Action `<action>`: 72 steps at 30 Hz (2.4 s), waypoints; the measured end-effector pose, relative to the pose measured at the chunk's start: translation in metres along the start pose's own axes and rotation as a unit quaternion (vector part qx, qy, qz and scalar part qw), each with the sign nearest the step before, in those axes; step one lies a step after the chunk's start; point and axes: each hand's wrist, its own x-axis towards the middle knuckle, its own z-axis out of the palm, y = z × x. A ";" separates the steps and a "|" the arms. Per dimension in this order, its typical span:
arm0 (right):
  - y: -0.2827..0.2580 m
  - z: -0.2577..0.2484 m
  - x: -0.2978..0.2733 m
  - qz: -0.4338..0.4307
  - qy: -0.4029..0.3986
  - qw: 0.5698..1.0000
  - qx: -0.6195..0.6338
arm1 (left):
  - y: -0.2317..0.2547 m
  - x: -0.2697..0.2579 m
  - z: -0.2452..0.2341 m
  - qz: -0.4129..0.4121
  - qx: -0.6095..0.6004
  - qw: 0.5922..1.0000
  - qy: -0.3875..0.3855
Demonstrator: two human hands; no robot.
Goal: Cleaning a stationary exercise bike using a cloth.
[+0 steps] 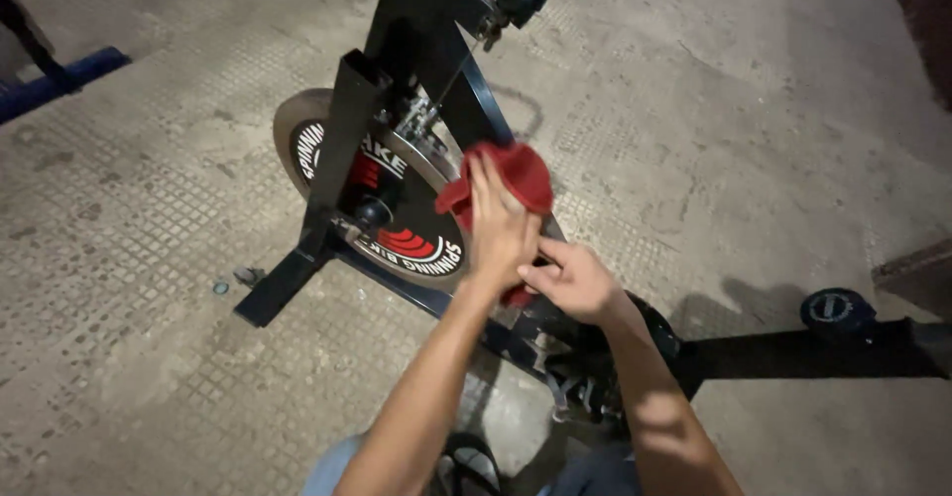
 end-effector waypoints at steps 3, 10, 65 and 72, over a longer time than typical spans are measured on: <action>-0.040 0.013 -0.020 0.008 0.009 0.997 0.073 | 0.012 0.032 -0.017 -0.023 -0.008 0.998 0.051; -0.019 -0.010 -0.023 0.024 0.076 0.994 -0.073 | 0.013 -0.043 0.090 -0.218 -0.166 0.950 0.151; 0.021 -0.038 -0.060 0.133 0.107 0.985 -0.004 | 0.049 -0.185 0.136 -0.460 -0.747 0.450 -0.166; 0.022 -0.037 -0.049 0.141 0.111 0.983 0.043 | 0.060 -0.166 0.111 -0.261 -0.740 0.595 -0.173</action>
